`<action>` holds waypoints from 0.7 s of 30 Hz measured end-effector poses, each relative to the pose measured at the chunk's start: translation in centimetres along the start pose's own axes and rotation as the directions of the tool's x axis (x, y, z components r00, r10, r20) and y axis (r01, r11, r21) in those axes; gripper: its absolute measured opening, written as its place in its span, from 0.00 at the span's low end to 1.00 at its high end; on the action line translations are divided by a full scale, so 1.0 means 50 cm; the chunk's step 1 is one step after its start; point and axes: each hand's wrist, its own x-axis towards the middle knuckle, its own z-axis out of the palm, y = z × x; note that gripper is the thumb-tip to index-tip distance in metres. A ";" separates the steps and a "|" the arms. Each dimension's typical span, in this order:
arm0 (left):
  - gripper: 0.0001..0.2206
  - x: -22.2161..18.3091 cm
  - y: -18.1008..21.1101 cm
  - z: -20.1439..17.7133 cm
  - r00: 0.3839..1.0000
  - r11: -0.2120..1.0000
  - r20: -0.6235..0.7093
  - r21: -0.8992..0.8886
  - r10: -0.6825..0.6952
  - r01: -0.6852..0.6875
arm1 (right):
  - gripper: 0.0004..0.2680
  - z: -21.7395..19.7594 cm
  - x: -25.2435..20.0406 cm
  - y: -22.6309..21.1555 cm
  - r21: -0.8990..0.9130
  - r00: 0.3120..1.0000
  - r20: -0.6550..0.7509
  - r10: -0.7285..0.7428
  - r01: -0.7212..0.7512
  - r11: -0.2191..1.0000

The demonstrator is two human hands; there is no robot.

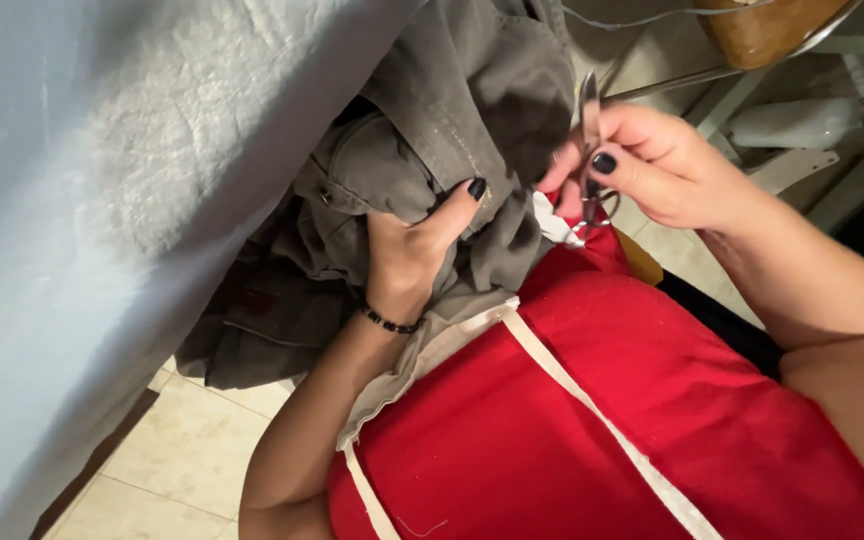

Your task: Trimming loose threads from a pair of pants using scissors as part of a finishing process.

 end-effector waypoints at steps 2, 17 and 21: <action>0.06 -0.004 0.004 0.003 1.000 0.994 -0.008 0.111 0.006 -0.005 | 0.13 0.004 -0.003 -0.019 0.065 0.997 0.078 0.016 -0.021 0.998; 0.06 -0.029 -0.023 -0.007 0.994 0.989 -0.026 0.102 -0.104 0.106 | 0.10 0.019 0.027 -0.080 -0.461 0.946 0.049 0.321 -0.264 0.847; 0.08 -0.034 -0.028 -0.003 1.000 0.982 -0.010 0.185 -0.027 0.029 | 0.08 0.027 0.013 -0.063 -0.582 0.978 0.047 0.203 -0.138 0.801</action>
